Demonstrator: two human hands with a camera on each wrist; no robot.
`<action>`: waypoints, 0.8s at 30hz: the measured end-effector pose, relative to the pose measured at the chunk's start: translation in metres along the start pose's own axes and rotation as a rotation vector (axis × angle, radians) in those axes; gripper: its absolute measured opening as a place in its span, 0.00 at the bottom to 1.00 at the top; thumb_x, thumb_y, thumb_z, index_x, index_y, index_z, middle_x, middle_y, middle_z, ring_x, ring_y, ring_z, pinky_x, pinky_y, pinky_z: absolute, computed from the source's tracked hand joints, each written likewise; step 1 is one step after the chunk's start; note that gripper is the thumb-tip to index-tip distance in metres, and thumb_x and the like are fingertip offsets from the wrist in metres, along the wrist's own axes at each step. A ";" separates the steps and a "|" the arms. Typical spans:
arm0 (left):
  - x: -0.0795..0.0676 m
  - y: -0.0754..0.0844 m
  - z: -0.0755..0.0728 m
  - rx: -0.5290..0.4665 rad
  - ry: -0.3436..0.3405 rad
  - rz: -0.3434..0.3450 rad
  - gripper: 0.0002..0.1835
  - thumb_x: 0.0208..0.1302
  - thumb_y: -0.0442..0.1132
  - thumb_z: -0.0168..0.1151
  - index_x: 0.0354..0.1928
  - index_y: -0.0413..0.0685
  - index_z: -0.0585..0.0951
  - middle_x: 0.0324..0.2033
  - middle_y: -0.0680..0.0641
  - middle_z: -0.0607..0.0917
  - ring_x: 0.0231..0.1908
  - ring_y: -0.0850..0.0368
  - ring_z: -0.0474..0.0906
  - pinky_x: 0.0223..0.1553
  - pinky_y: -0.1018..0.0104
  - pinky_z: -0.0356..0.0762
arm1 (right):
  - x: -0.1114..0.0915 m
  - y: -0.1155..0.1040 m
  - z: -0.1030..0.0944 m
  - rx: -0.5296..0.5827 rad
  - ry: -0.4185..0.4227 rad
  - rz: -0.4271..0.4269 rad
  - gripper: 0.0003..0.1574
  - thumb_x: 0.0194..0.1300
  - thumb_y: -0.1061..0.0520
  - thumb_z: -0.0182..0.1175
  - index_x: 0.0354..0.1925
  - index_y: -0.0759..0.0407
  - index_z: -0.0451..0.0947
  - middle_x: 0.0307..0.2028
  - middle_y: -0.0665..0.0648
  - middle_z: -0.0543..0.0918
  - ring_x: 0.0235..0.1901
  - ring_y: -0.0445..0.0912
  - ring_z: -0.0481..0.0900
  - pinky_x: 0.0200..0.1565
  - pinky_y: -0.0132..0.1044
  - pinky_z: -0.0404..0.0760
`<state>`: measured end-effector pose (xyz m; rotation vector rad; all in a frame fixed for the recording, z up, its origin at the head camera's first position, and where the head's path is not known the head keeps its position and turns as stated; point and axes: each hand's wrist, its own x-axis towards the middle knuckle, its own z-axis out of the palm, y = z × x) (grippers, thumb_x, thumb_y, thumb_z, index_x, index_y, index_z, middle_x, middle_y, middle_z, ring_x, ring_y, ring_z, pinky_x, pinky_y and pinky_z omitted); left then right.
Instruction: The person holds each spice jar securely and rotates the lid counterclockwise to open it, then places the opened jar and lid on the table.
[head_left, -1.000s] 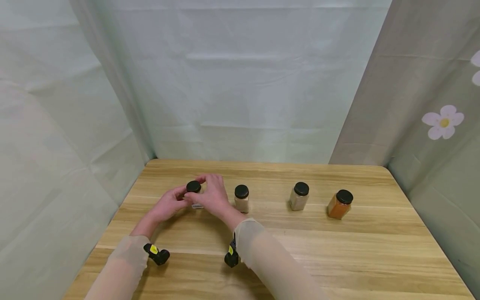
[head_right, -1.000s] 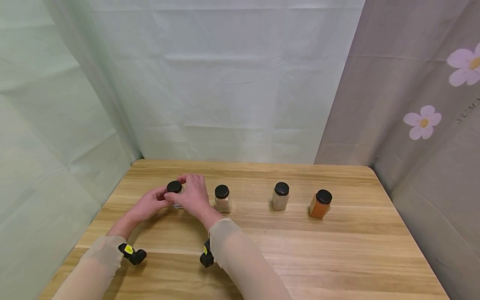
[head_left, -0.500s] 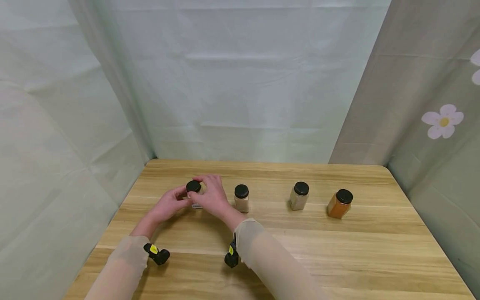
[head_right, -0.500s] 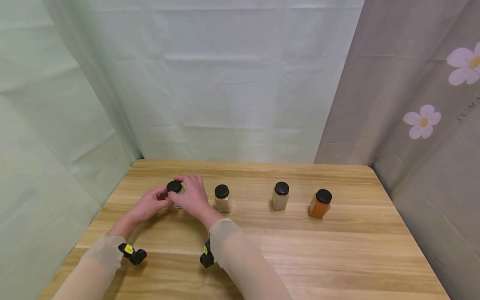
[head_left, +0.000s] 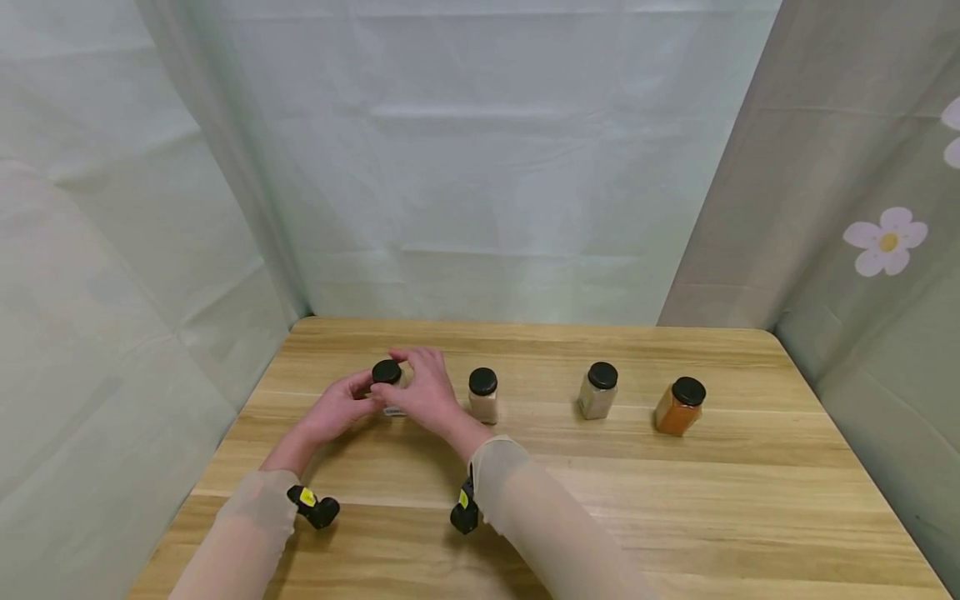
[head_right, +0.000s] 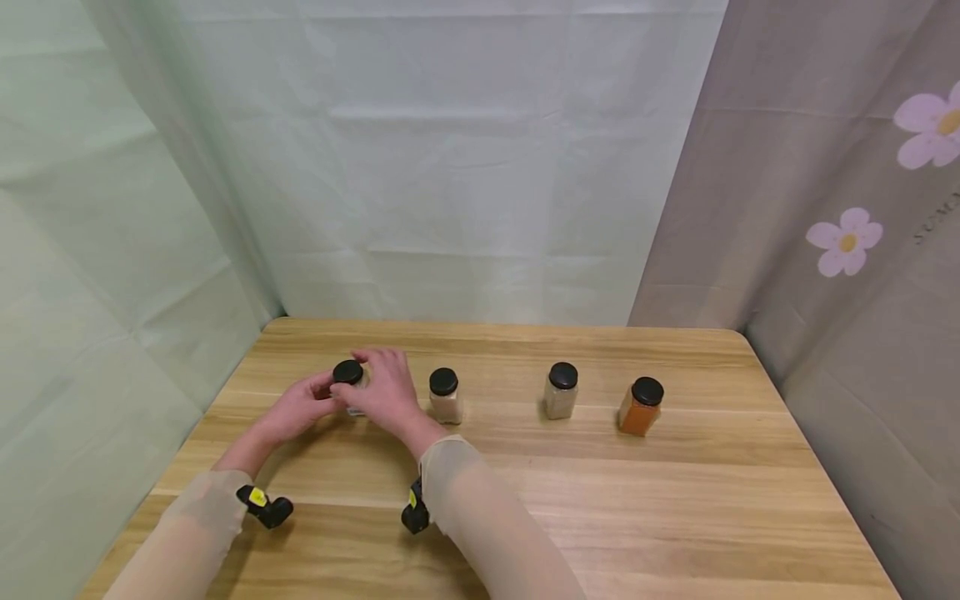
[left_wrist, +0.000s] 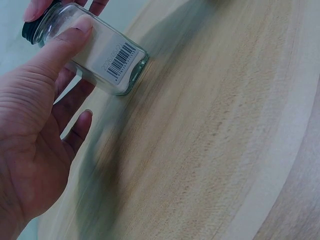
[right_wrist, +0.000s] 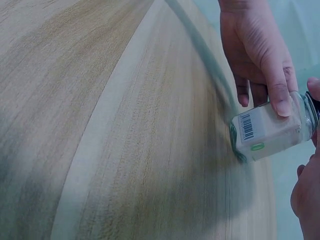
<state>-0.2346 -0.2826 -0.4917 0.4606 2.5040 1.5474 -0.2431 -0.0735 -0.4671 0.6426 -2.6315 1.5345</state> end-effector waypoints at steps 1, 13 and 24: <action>0.000 0.000 0.000 -0.001 0.000 0.002 0.28 0.71 0.41 0.67 0.70 0.45 0.75 0.65 0.41 0.78 0.63 0.44 0.73 0.54 0.69 0.76 | 0.000 0.000 0.000 -0.002 0.005 0.005 0.41 0.61 0.38 0.73 0.67 0.50 0.76 0.59 0.44 0.77 0.65 0.44 0.63 0.63 0.43 0.69; 0.000 0.001 -0.001 0.008 0.004 -0.021 0.29 0.70 0.43 0.68 0.71 0.47 0.75 0.64 0.43 0.79 0.61 0.47 0.74 0.54 0.67 0.77 | 0.001 -0.002 0.002 -0.011 0.058 0.046 0.34 0.57 0.36 0.75 0.56 0.46 0.77 0.50 0.44 0.73 0.59 0.43 0.65 0.56 0.39 0.72; 0.000 0.002 0.000 0.008 0.001 -0.028 0.30 0.71 0.45 0.67 0.72 0.50 0.74 0.65 0.44 0.78 0.61 0.43 0.74 0.54 0.61 0.77 | 0.001 -0.001 0.003 -0.023 0.056 0.002 0.28 0.62 0.41 0.73 0.57 0.47 0.80 0.50 0.44 0.77 0.59 0.44 0.65 0.57 0.39 0.71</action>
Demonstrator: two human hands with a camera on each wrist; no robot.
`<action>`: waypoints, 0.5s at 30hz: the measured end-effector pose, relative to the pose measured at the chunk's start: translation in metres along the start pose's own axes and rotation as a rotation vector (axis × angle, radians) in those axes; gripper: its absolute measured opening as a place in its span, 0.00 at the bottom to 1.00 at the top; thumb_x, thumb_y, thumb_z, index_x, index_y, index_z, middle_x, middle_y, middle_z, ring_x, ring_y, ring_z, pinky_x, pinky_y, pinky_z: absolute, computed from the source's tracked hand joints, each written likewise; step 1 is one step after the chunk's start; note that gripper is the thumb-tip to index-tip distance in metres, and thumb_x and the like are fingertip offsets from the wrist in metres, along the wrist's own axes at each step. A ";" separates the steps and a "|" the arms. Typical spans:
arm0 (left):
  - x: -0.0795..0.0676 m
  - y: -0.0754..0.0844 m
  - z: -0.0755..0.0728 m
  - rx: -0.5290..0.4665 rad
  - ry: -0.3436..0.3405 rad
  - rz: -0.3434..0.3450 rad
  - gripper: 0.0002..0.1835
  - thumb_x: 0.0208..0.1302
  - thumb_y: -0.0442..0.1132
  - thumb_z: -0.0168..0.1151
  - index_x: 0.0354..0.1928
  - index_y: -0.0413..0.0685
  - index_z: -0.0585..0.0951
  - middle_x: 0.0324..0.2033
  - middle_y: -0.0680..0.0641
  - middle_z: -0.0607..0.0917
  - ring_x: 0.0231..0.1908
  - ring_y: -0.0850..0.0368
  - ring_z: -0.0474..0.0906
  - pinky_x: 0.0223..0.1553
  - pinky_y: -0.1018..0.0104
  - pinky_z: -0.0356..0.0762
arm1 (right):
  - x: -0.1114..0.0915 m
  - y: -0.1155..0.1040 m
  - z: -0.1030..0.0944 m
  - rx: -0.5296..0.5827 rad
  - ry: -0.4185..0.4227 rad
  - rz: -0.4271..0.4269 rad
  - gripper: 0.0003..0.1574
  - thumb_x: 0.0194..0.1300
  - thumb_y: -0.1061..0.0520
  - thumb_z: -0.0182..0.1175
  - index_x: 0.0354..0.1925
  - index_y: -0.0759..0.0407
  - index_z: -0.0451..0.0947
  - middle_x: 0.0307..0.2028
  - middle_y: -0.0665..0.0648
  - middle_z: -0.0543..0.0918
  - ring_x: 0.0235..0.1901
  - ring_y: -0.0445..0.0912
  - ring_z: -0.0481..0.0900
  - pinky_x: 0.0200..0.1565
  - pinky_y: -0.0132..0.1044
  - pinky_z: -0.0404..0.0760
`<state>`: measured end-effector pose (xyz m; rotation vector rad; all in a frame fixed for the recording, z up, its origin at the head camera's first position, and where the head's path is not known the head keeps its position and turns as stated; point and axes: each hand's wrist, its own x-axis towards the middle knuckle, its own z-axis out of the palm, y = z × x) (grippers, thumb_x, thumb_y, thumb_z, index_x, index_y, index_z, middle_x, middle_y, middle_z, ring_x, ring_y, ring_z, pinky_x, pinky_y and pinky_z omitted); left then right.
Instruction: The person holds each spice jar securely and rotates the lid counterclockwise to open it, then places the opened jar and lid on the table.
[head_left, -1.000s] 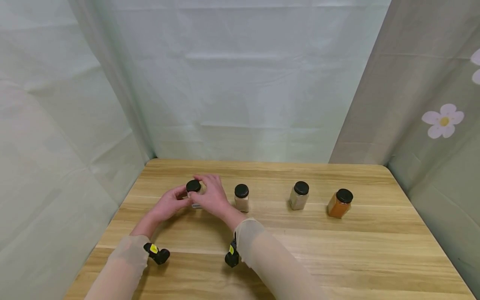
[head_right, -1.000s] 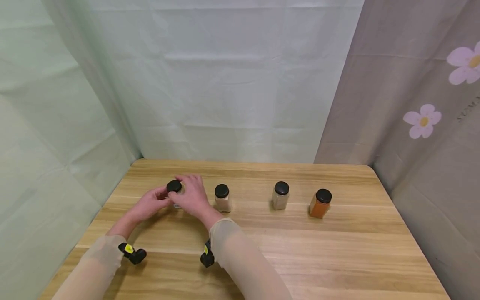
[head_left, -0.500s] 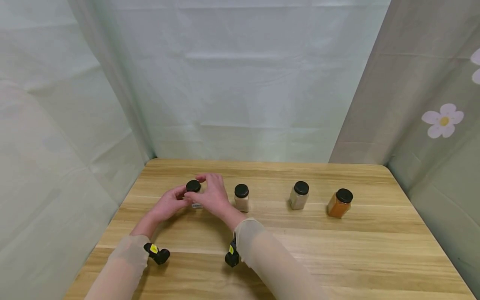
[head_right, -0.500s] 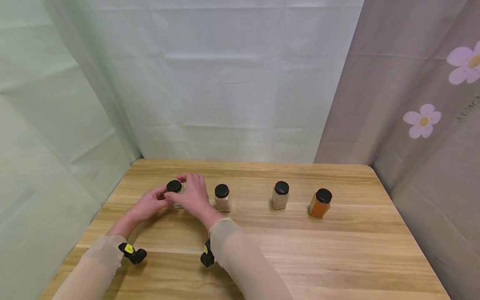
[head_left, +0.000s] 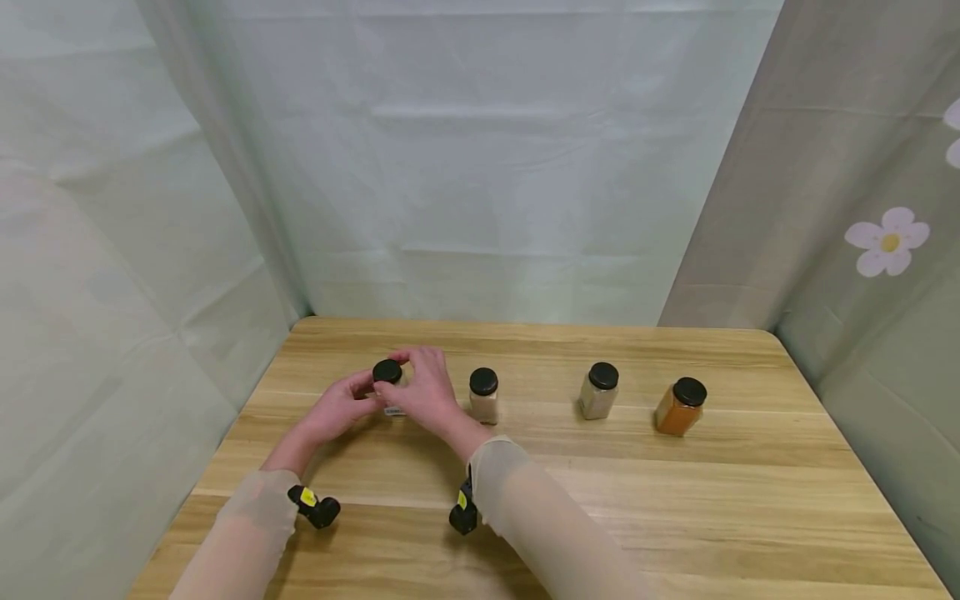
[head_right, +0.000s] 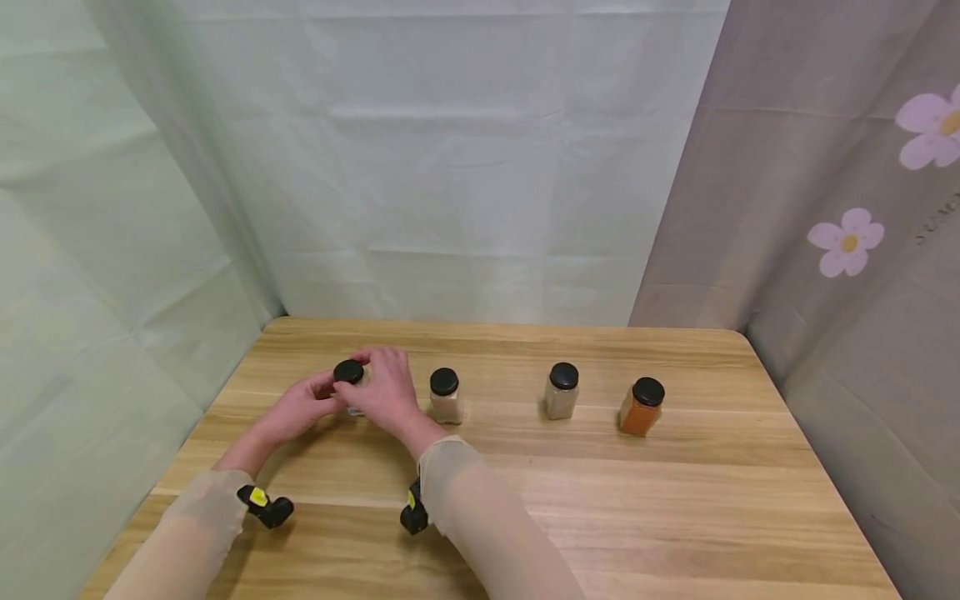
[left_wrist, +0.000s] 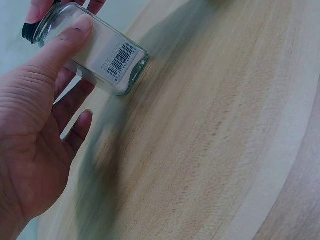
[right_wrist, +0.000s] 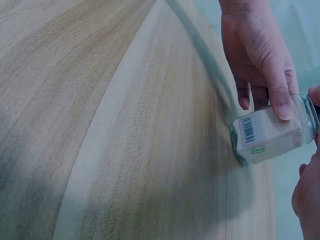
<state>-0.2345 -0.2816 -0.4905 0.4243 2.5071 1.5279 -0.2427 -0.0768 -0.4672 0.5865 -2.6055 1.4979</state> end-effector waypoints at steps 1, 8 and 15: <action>0.000 0.000 0.000 -0.001 0.000 -0.001 0.30 0.71 0.45 0.67 0.72 0.50 0.74 0.66 0.44 0.77 0.62 0.43 0.74 0.55 0.61 0.76 | 0.000 0.000 0.000 -0.001 -0.001 -0.003 0.28 0.62 0.42 0.72 0.58 0.47 0.80 0.51 0.44 0.77 0.60 0.44 0.65 0.57 0.39 0.71; 0.001 -0.002 0.000 0.012 0.006 0.008 0.31 0.71 0.46 0.67 0.73 0.48 0.72 0.68 0.42 0.75 0.64 0.40 0.73 0.58 0.57 0.75 | 0.000 0.001 0.001 0.031 -0.030 -0.019 0.31 0.64 0.47 0.68 0.64 0.50 0.79 0.60 0.45 0.76 0.64 0.43 0.63 0.62 0.43 0.70; 0.002 -0.004 0.000 0.003 0.007 0.027 0.31 0.71 0.42 0.67 0.73 0.45 0.72 0.68 0.40 0.75 0.65 0.39 0.72 0.57 0.63 0.75 | -0.001 0.001 0.001 0.022 -0.057 -0.025 0.38 0.65 0.47 0.67 0.71 0.51 0.72 0.65 0.46 0.75 0.68 0.43 0.61 0.66 0.44 0.69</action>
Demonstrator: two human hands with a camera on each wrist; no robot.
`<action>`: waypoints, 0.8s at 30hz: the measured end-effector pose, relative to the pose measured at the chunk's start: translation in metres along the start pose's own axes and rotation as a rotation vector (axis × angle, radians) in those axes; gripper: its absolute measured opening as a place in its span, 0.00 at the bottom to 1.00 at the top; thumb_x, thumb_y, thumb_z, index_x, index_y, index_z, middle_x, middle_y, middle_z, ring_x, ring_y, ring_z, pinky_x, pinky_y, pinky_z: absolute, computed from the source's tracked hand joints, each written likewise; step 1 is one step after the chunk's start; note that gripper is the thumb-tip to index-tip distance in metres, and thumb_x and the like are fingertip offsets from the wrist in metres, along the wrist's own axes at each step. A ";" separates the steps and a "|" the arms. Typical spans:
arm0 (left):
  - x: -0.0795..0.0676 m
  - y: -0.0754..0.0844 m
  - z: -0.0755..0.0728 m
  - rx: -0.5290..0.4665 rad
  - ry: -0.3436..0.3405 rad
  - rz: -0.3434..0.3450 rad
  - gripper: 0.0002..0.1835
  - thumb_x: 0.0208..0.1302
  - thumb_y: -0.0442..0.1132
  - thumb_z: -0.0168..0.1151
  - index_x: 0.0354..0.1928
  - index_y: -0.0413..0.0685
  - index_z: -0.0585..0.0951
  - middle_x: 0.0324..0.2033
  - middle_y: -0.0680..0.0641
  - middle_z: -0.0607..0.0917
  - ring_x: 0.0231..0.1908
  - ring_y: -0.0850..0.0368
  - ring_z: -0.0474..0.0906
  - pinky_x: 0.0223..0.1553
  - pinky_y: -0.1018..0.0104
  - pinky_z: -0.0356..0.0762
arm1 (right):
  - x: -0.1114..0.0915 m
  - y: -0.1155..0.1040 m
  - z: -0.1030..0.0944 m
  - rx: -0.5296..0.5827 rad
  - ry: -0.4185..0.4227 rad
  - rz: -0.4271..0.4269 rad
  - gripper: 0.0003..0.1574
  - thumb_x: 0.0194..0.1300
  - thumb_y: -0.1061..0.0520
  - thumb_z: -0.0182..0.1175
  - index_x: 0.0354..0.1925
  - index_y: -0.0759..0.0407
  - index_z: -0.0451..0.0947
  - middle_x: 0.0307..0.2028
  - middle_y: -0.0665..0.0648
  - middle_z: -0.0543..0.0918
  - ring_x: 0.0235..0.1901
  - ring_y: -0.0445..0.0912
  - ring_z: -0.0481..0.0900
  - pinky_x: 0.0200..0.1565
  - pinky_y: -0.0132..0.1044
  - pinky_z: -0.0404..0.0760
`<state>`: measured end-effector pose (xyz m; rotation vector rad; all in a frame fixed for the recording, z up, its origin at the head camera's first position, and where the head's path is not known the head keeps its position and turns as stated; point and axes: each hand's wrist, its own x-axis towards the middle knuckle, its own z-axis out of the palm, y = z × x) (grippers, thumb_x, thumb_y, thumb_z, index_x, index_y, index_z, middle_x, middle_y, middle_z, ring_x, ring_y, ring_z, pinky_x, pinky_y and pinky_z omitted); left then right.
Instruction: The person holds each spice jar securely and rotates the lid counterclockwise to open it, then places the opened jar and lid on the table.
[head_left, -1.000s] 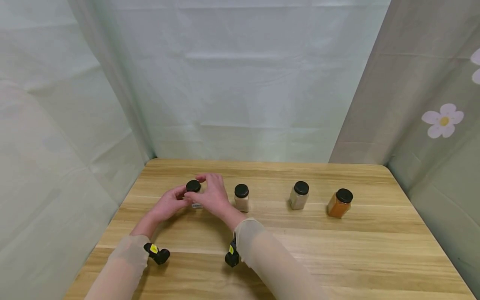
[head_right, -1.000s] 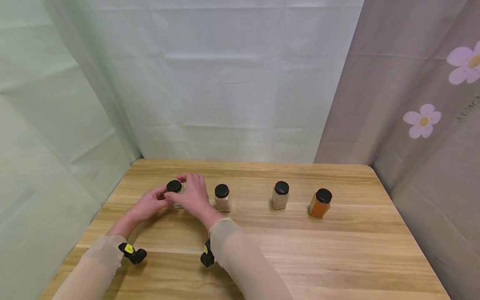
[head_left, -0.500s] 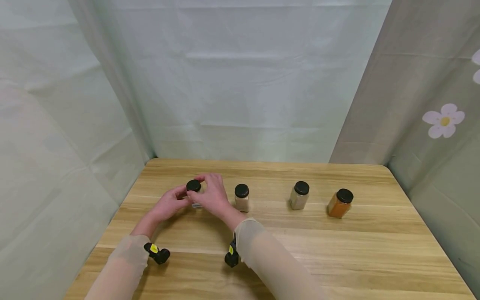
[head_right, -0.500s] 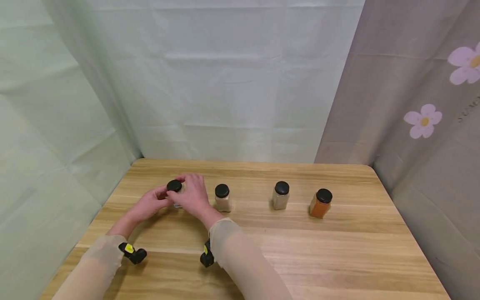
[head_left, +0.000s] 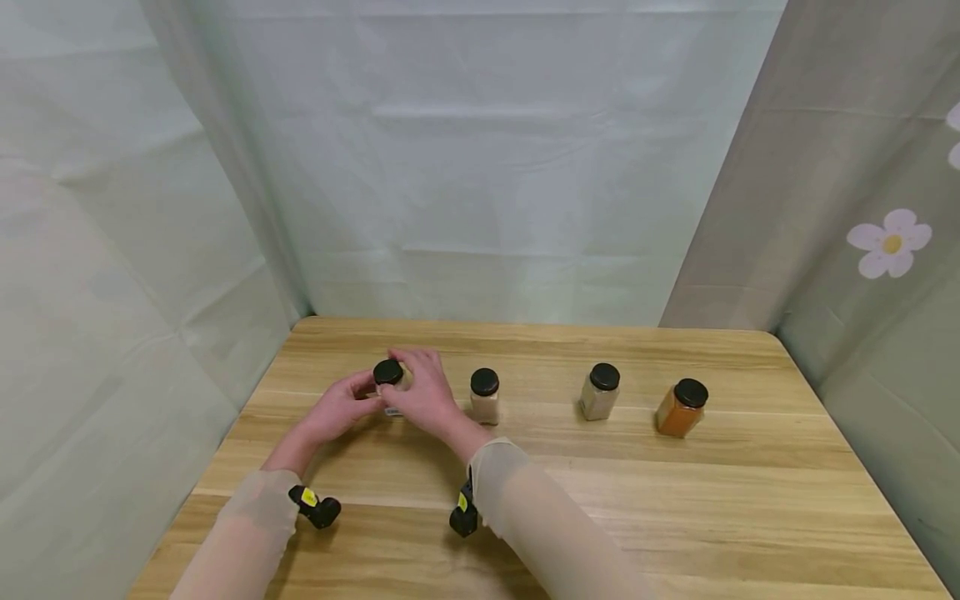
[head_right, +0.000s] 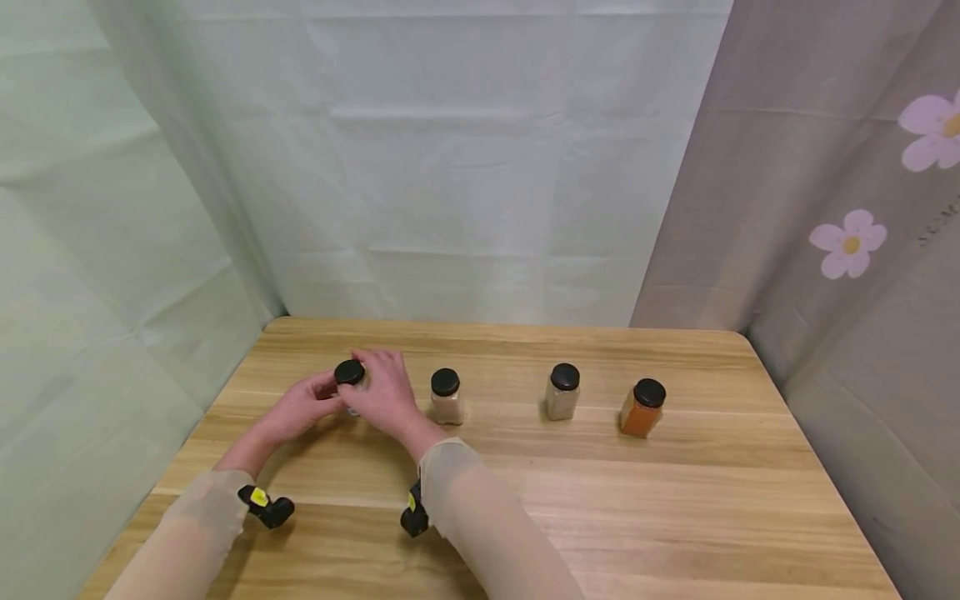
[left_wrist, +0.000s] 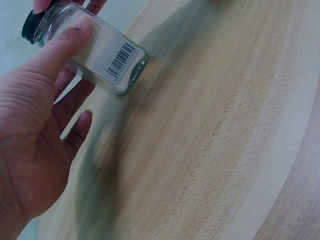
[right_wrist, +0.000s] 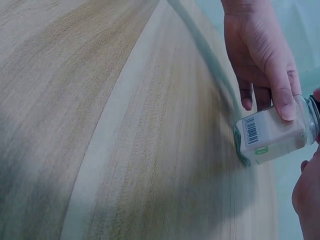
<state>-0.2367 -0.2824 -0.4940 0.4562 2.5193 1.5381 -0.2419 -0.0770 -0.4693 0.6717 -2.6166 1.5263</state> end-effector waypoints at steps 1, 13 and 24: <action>0.000 0.000 0.000 -0.003 0.000 0.003 0.30 0.71 0.41 0.67 0.73 0.44 0.72 0.68 0.40 0.75 0.65 0.39 0.72 0.56 0.64 0.76 | 0.000 0.000 0.000 -0.003 0.001 0.000 0.39 0.65 0.46 0.68 0.72 0.51 0.72 0.65 0.45 0.75 0.69 0.43 0.61 0.66 0.44 0.68; -0.003 0.002 -0.001 0.004 -0.001 0.009 0.29 0.71 0.43 0.67 0.71 0.47 0.74 0.66 0.43 0.77 0.61 0.49 0.73 0.55 0.68 0.75 | -0.001 0.002 0.003 0.011 0.070 0.057 0.41 0.55 0.33 0.75 0.61 0.48 0.75 0.54 0.45 0.74 0.62 0.43 0.65 0.59 0.41 0.72; -0.003 0.005 -0.001 -0.017 -0.013 0.003 0.29 0.71 0.42 0.67 0.71 0.49 0.74 0.66 0.44 0.77 0.63 0.45 0.73 0.55 0.67 0.76 | 0.001 0.002 0.003 0.019 0.092 0.073 0.35 0.55 0.34 0.76 0.54 0.44 0.76 0.51 0.44 0.73 0.58 0.42 0.65 0.55 0.38 0.73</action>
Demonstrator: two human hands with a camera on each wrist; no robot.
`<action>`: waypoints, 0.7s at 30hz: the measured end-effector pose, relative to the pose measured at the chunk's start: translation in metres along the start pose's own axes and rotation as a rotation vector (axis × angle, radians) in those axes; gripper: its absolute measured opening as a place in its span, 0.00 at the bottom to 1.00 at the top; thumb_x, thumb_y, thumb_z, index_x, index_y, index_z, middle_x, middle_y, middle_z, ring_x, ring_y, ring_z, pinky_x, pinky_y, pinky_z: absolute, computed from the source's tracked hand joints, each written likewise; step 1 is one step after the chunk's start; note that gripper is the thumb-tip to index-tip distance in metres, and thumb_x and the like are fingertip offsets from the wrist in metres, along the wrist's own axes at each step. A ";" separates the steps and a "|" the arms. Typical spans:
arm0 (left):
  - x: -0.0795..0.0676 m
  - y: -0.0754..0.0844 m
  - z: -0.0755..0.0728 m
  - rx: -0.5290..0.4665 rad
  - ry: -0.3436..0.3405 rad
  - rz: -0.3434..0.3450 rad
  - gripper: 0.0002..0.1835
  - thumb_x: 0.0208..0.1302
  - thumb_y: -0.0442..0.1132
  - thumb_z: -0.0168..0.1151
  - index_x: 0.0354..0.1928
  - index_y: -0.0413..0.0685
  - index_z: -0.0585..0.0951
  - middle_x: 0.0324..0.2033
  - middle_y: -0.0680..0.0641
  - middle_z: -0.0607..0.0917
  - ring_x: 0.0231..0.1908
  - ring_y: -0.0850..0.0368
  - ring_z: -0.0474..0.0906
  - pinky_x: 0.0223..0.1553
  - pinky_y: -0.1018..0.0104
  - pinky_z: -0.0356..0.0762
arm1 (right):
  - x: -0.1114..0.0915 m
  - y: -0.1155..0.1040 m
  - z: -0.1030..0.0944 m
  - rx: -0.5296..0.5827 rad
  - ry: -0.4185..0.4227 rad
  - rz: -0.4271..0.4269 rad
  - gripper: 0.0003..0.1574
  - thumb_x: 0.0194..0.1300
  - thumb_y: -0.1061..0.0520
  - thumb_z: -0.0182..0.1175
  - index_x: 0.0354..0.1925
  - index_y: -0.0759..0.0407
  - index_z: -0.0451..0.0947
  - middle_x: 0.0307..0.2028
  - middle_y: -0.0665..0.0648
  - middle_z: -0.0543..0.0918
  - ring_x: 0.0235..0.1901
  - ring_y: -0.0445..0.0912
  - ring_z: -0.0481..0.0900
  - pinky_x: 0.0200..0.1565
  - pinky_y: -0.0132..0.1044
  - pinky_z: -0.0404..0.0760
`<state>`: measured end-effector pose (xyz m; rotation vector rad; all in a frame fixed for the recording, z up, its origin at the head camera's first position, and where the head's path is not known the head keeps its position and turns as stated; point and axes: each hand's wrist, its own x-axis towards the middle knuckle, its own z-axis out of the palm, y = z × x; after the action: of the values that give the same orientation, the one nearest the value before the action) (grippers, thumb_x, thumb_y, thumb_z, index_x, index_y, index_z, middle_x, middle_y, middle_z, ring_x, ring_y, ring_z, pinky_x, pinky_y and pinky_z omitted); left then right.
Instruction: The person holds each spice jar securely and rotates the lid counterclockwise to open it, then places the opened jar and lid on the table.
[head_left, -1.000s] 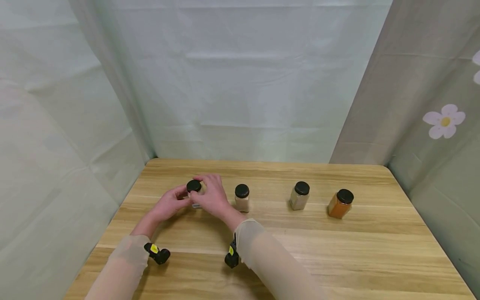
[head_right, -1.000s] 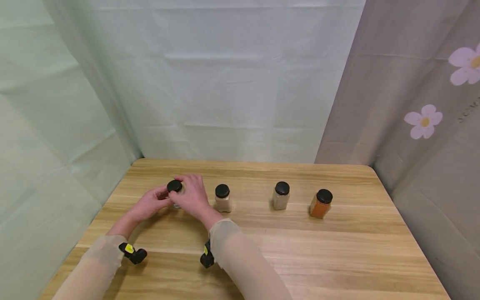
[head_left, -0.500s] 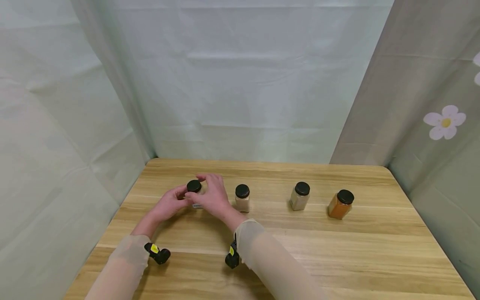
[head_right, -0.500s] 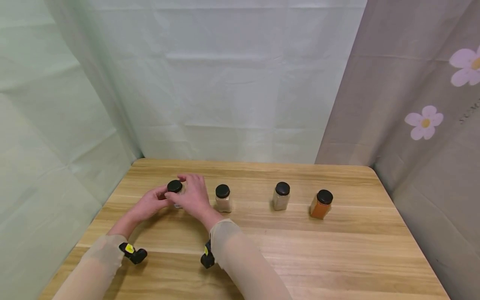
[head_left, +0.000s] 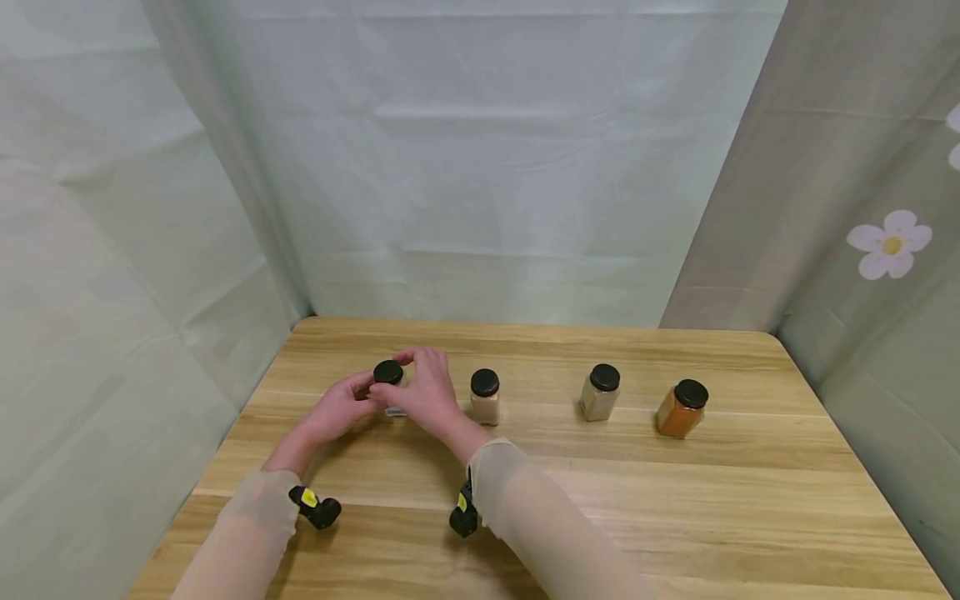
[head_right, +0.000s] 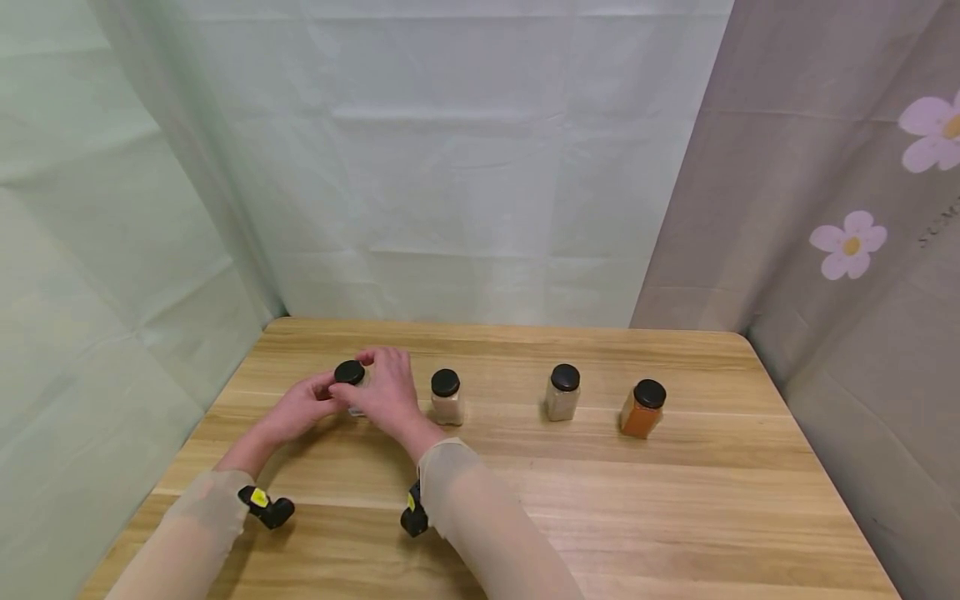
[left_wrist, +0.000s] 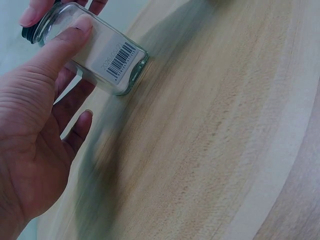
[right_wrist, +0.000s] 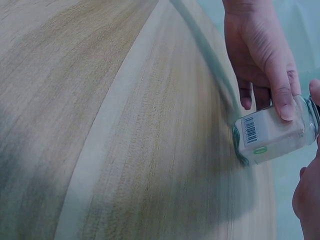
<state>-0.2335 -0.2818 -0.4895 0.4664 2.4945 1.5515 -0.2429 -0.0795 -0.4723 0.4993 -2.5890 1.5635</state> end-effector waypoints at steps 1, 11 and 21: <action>0.000 0.000 0.000 -0.002 0.001 -0.001 0.29 0.71 0.42 0.68 0.71 0.49 0.74 0.66 0.44 0.78 0.62 0.45 0.74 0.54 0.66 0.77 | 0.000 0.000 0.000 0.000 0.000 -0.004 0.34 0.55 0.34 0.76 0.54 0.45 0.76 0.51 0.44 0.74 0.58 0.42 0.65 0.55 0.38 0.72; 0.000 -0.001 0.000 0.003 0.013 -0.013 0.28 0.71 0.41 0.67 0.71 0.47 0.74 0.65 0.42 0.78 0.59 0.45 0.76 0.52 0.64 0.78 | -0.001 -0.001 -0.003 -0.005 -0.014 -0.042 0.29 0.61 0.40 0.73 0.57 0.47 0.79 0.51 0.44 0.75 0.60 0.43 0.65 0.58 0.40 0.71; 0.000 0.001 0.001 0.019 0.014 -0.017 0.30 0.72 0.43 0.66 0.73 0.46 0.73 0.68 0.41 0.75 0.65 0.41 0.72 0.58 0.60 0.75 | -0.002 -0.001 -0.003 -0.015 -0.051 -0.087 0.30 0.66 0.45 0.66 0.64 0.50 0.78 0.60 0.46 0.76 0.62 0.43 0.64 0.61 0.41 0.71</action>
<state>-0.2329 -0.2807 -0.4895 0.4371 2.5187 1.5318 -0.2409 -0.0772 -0.4706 0.6488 -2.5756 1.5226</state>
